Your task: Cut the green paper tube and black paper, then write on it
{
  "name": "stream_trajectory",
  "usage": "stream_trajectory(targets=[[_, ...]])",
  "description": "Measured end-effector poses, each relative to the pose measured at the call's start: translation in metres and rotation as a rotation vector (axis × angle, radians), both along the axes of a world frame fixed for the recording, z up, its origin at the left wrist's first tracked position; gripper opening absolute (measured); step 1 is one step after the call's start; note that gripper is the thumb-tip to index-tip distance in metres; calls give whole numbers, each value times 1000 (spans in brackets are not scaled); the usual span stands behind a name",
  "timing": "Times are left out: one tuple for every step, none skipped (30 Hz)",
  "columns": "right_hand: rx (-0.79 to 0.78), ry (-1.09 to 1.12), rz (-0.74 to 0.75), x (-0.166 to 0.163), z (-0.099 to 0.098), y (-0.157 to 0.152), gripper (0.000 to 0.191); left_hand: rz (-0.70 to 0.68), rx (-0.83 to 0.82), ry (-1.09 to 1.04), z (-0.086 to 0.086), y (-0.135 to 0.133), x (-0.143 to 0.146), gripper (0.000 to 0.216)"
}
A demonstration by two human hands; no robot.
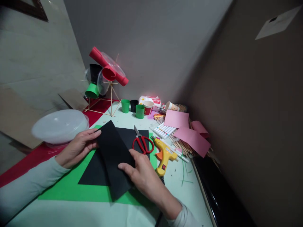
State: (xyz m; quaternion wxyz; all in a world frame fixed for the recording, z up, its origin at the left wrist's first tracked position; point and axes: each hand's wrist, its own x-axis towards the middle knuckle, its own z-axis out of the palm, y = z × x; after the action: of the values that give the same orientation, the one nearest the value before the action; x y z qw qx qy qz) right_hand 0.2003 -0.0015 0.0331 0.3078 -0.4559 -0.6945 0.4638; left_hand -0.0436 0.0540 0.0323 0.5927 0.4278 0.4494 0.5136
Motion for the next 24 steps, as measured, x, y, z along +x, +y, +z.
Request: stream_trajectory(targets=[[-49,34,12,1,0,0,25,5,9,21,0,1,-1,22],[-110,60,24,1,0,0,25,18,13,43,-1,2,-2,23],[-172,78,34,1,-1,-1,25,30,21,68,-1,2,-2,23],[-224,85,42,1,-1,-1,25,44,30,95,-2,1,-1,24],[-260,82,48,1,0,-2,26,56,39,121,-3,0,-1,24],[-275,75,48,1,0,-2,26,65,47,146,-3,0,0,23],[-271,65,46,2,1,-2,27,71,53,167,-4,-1,0,23],[-255,52,44,2,2,-1,27,72,57,186,-4,-1,0,22],[-235,32,44,4,3,-1,27,72,57,203,-3,0,0,23],[-222,9,47,6,5,0,27,71,55,215,-3,0,-1,25],[-217,-17,57,8,6,1,27,67,52,223,-2,1,-1,27],[-212,-49,77,10,8,1,27,57,45,226,-1,2,-2,30],[-203,-85,106,12,10,2,27,34,34,233,0,3,-3,32],[-181,-122,134,13,12,2,27,-3,22,251,1,3,-4,33],[-144,-165,156,15,14,2,27,-47,11,280,2,4,-5,33],[-93,-213,167,16,16,3,28,-90,3,317,2,5,-6,32],[-36,-266,158,17,17,3,28,-125,-1,358,2,6,-7,31],[11,-313,134,18,18,4,26,-147,1,396,1,6,-8,31],[40,-351,106,18,19,5,23,-155,8,427,0,7,-9,31],[55,-381,80,19,20,7,22,-152,18,452,0,8,-10,31],[62,-402,57,20,20,9,20,-146,30,473,-1,9,-11,30],[72,-417,36,22,20,11,20,-145,44,497,-1,9,-11,30],[88,-428,15,23,20,12,20,-145,59,522,-2,9,-11,29],[110,-438,-7,24,19,14,20,-146,77,547,-2,9,-11,28]])
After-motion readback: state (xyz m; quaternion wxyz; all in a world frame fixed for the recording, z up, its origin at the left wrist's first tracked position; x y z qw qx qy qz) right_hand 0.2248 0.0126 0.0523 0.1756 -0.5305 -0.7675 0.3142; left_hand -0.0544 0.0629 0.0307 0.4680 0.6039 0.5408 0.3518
